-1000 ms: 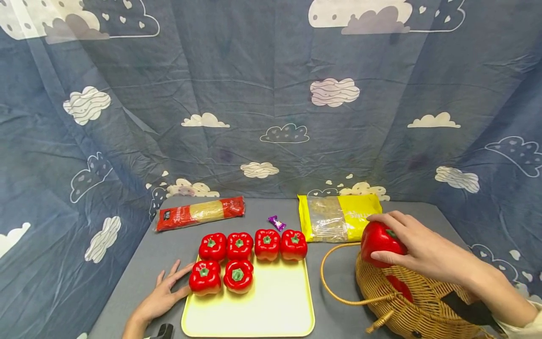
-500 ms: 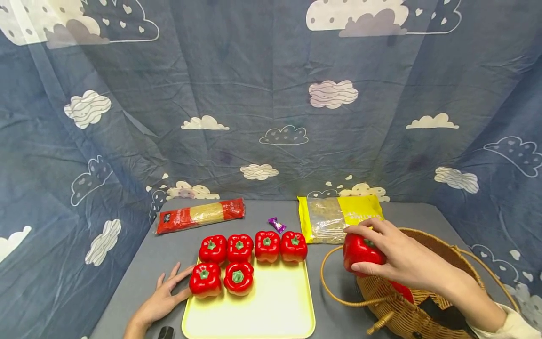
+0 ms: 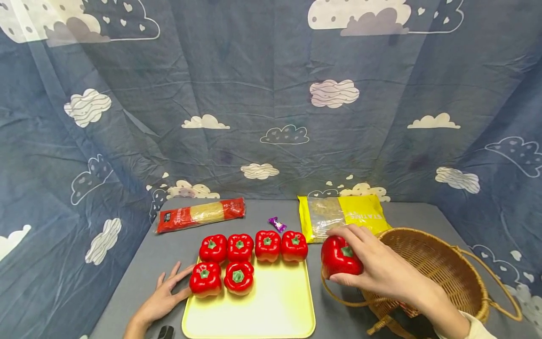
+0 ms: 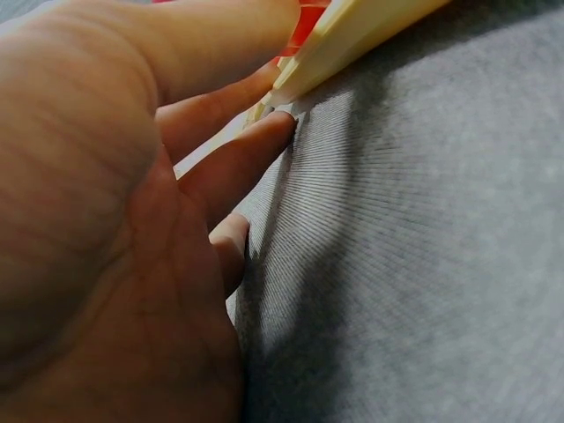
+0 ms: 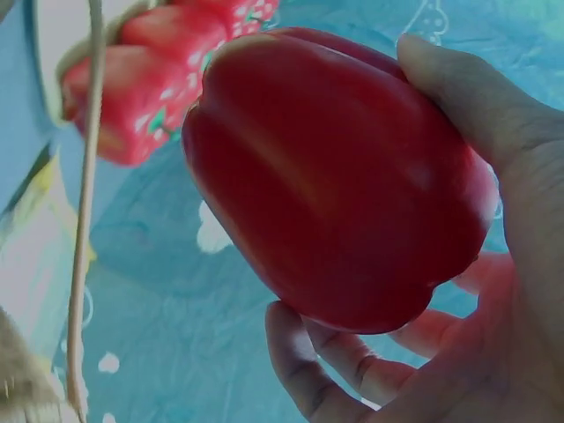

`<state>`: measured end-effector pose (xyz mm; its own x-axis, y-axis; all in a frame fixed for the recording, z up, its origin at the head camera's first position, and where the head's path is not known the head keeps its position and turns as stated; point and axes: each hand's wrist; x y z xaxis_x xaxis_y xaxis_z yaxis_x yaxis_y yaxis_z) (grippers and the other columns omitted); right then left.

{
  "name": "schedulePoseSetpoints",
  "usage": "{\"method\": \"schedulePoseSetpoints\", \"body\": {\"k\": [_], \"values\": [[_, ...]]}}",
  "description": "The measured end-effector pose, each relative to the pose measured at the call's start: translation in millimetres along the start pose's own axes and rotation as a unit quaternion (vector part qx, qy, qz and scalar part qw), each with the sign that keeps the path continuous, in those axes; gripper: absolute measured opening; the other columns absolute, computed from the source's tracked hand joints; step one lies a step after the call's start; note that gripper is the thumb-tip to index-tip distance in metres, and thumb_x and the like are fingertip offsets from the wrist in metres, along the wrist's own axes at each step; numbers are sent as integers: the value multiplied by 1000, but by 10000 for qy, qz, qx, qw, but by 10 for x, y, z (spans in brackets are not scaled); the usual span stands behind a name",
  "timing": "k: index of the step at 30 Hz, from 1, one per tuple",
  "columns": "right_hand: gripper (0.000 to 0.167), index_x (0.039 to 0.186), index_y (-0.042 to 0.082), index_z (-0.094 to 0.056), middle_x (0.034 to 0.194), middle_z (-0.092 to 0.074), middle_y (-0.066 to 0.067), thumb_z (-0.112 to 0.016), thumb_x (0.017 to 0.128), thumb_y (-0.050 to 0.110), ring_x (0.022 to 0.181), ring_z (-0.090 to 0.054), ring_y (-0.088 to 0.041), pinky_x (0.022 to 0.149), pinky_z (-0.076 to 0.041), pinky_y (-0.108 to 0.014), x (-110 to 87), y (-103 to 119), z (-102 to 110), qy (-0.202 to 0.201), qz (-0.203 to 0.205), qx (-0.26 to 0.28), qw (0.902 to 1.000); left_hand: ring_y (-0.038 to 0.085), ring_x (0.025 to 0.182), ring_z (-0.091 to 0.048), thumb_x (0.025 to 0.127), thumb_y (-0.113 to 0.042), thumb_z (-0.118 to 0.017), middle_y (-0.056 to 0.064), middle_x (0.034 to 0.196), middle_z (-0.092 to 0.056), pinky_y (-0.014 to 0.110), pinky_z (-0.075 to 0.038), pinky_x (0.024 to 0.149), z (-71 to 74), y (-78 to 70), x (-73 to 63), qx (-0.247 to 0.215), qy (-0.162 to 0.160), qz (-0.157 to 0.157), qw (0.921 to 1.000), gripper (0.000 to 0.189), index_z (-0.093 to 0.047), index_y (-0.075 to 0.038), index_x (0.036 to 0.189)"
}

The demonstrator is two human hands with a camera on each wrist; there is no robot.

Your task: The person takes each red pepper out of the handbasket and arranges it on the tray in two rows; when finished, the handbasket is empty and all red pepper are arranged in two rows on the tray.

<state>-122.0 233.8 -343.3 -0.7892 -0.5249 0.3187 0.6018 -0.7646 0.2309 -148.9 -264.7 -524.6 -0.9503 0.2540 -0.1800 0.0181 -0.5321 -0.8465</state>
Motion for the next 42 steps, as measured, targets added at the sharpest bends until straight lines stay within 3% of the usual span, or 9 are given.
{"method": "schedulePoseSetpoints", "body": {"k": [9, 15, 23, 36, 42], "values": [[70, 134, 26, -55, 130, -53, 7, -82, 77, 57, 113, -54, -11, 78, -60, -28, 86, 218, -272, 1, -49, 479, 9988, 47, 153, 6, 96, -30, -68, 23, 159, -35, 70, 19, 112, 4, -4, -7, -18, 28, 7, 10000, 62, -47, -7, 150], [70, 136, 33, -55, 131, -51, 9, -84, 76, 52, 114, -52, -11, 77, -59, -28, 163, 312, -399, 45, 15, 705, 9975, 47, 153, 5, 95, -29, -69, 22, 159, -35, 70, 17, 113, 4, -13, -10, 23, -20, 74, 10000, 62, -48, -8, 150], [71, 143, 33, -49, 139, -48, 11, -79, 82, 53, 123, -49, -11, 80, -59, -31, 233, 423, -677, 171, 119, 1071, 9940, 49, 152, 4, 95, -27, -69, 22, 158, -37, 71, 17, 111, 6, -31, -10, 36, -49, -239, 9997, 61, -49, -9, 149], [72, 139, 18, -51, 139, -55, 4, -80, 80, 49, 126, -53, -16, 104, -51, -40, 448, 511, -1110, 23, 332, 1216, 9920, 48, 153, 4, 95, -31, -69, 22, 159, -36, 69, 19, 113, 16, -27, -14, 39, -85, -122, 9999, 63, -48, -10, 150], [73, 141, 18, -52, 142, -55, 0, -74, 82, 56, 124, -52, -18, 99, -53, -40, 472, 489, -1267, 11, 326, 1039, 9940, 49, 152, 4, 95, -25, -69, 23, 158, -36, 70, 17, 112, 3, -38, -29, -18, -68, -152, 9999, 61, -48, -8, 149]]}}
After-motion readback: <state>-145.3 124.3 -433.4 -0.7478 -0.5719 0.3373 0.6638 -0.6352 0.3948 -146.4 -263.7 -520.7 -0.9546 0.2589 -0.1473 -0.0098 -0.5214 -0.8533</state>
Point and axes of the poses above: each hand's wrist, its own x-axis towards the middle knuckle, its own z-axis out of the back of the hand, y = z × x
